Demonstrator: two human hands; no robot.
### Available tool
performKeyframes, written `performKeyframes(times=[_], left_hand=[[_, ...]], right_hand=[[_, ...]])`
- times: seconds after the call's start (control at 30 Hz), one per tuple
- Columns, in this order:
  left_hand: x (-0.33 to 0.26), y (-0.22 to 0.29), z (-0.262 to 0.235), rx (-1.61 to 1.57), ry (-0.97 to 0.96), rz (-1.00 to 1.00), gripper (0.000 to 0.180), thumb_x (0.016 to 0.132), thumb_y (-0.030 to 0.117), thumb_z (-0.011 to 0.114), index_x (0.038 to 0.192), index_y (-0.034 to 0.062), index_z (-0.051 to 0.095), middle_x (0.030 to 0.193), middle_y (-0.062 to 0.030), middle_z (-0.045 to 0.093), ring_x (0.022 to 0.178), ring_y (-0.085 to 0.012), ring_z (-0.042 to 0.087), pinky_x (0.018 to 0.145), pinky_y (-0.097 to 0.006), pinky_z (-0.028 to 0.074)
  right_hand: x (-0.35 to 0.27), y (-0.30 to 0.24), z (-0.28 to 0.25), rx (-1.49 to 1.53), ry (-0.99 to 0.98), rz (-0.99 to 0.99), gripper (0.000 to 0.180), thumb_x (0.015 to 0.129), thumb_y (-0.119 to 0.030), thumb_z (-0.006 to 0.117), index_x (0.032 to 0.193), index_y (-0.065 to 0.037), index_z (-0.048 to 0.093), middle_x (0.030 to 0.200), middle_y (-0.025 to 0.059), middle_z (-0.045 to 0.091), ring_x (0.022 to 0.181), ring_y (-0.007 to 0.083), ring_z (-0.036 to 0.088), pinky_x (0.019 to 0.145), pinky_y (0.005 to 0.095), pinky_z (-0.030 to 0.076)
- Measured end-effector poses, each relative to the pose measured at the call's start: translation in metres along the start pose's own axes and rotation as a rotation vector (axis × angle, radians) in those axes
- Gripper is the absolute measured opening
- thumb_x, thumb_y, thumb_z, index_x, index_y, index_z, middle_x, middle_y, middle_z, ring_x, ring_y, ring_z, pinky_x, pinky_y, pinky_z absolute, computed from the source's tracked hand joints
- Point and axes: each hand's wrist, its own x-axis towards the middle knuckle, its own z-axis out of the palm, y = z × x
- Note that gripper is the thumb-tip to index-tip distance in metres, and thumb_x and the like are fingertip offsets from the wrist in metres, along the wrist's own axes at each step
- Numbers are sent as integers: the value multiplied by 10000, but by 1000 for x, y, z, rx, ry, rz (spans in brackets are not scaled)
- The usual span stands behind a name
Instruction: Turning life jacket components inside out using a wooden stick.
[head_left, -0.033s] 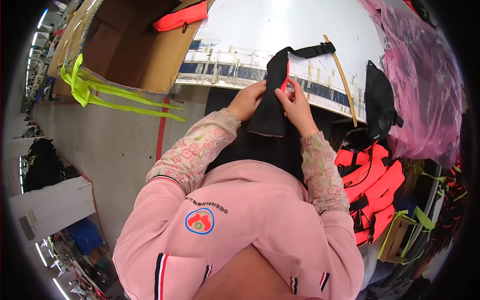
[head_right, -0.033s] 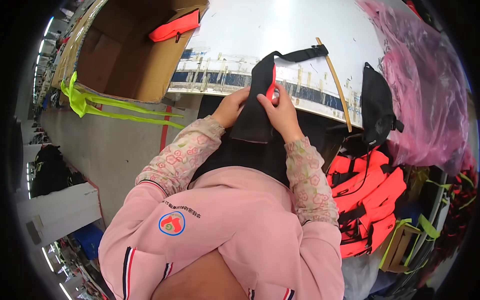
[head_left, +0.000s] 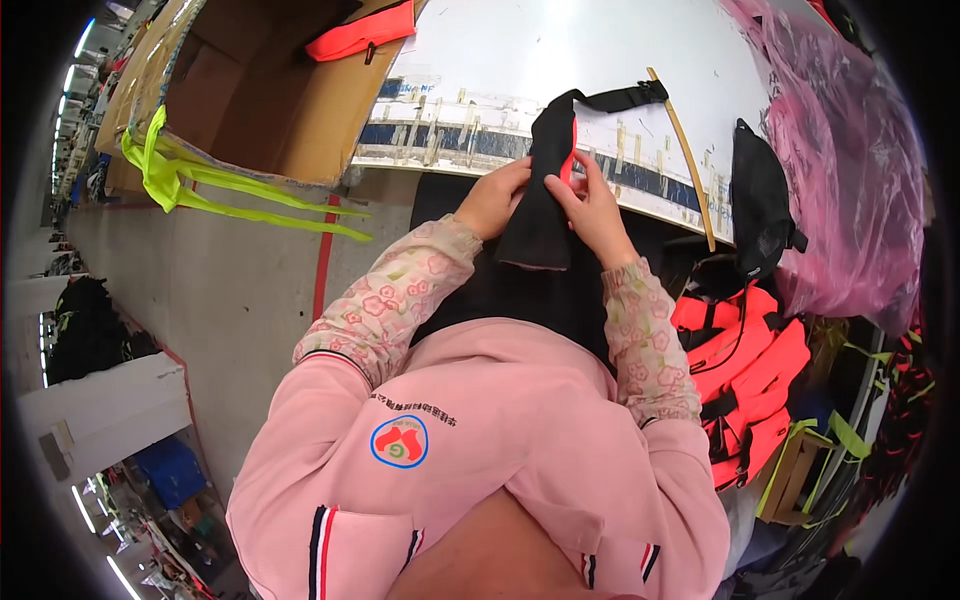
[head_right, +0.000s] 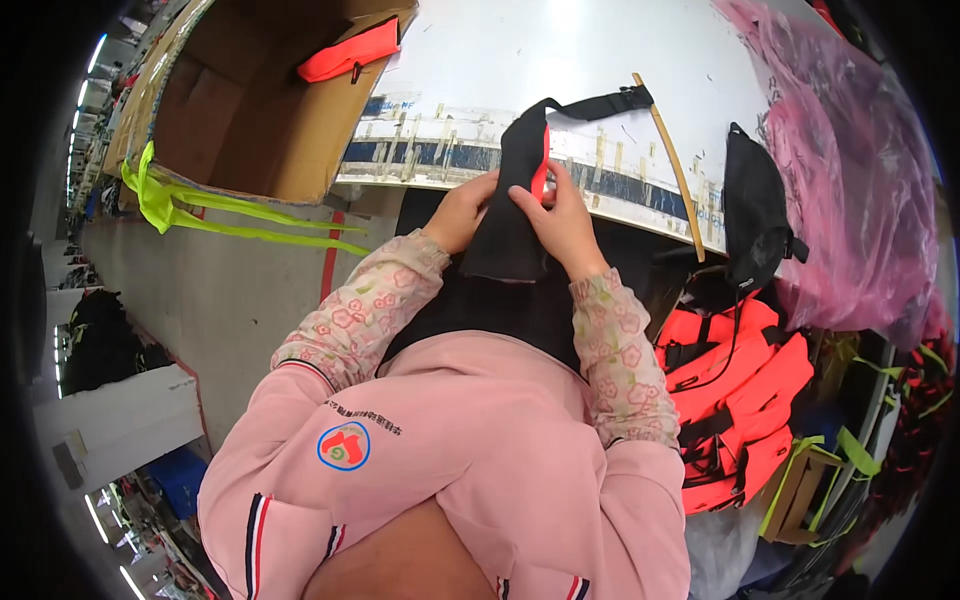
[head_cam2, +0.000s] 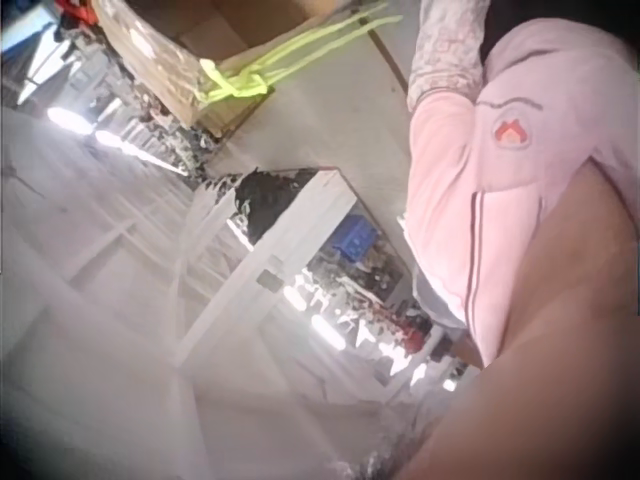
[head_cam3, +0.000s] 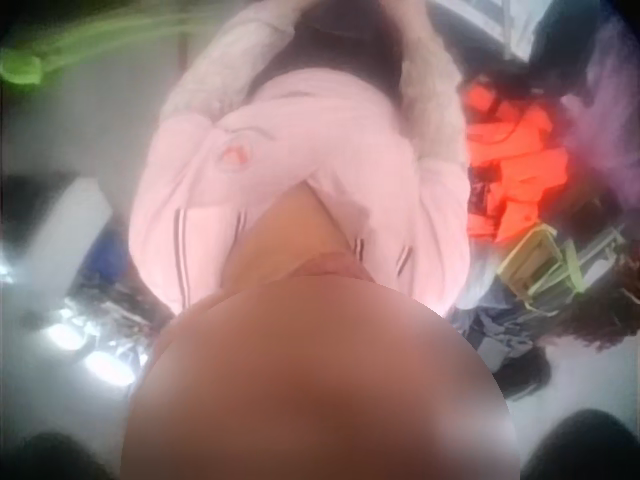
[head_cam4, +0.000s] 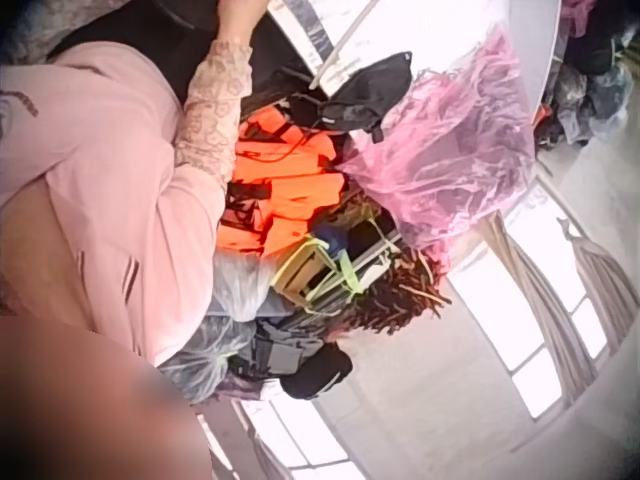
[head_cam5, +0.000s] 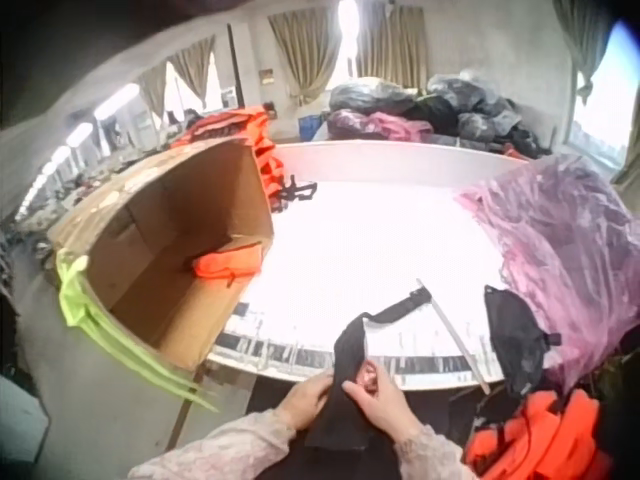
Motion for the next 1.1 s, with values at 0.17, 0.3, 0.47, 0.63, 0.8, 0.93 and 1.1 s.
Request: performKeyframes(times=[0.17, 0.3, 0.47, 0.63, 0.8, 0.93, 1.1], left_hand=[[8, 9, -12, -125, 54, -119, 312, 837, 106, 549, 1133, 8, 529, 1112, -123, 575, 1008, -207, 568, 844, -289, 437], [13, -1, -18, -136, 175, -75, 301, 863, 117, 517, 1149, 25, 512, 1072, -121, 579, 1035, -194, 552, 857, -277, 434], [-1, 15, -36, -757, 142, -569, 256, 895, 163, 488, 1109, 25, 508, 1101, -96, 527, 984, -172, 569, 826, -278, 464], [-37, 29, -29, -997, -172, -699, 365, 834, 123, 525, 1176, 44, 428, 1053, -92, 541, 885, -190, 588, 770, -311, 493], [-36, 22, -9, -929, -54, -781, 327, 837, 125, 503, 1150, 51, 446, 1052, -91, 556, 905, -205, 595, 774, -317, 495], [-26, 29, -10, -1000, -1, -794, 286, 879, 194, 449, 1126, 50, 470, 1030, -112, 586, 874, -209, 607, 740, -324, 507], [-20, 27, -1, -1037, 19, -884, 304, 901, 257, 448, 1083, 22, 512, 990, -122, 606, 836, -208, 622, 710, -316, 519]], right_hand=[[12, -13, 6, -11, -14, -132, 573, 733, -135, 661, 1232, -16, 405, 887, 127, 599, 763, 200, 604, 678, 292, 481], [33, -16, 12, 24, 98, -198, 502, 744, -84, 605, 1214, -41, 433, 891, 116, 600, 739, 191, 602, 667, 296, 482], [54, -12, 2, 9, 273, -211, 477, 753, -89, 593, 1207, -69, 448, 902, 118, 605, 706, 195, 598, 659, 306, 484], [59, 9, 10, -27, 234, -181, 452, 761, -100, 582, 1196, -75, 460, 882, 116, 616, 719, 224, 608, 672, 330, 482], [57, 7, 18, -151, 248, -219, 400, 775, -105, 552, 1167, -72, 482, 879, 152, 591, 781, 286, 585, 712, 370, 463], [58, 5, 18, -168, 257, -229, 379, 783, -100, 537, 1156, -62, 485, 877, 169, 577, 805, 313, 567, 722, 387, 453], [58, 10, 22, -222, 335, -316, 380, 811, -81, 533, 1186, -92, 474, 876, 114, 610, 673, 180, 595, 626, 298, 475]])
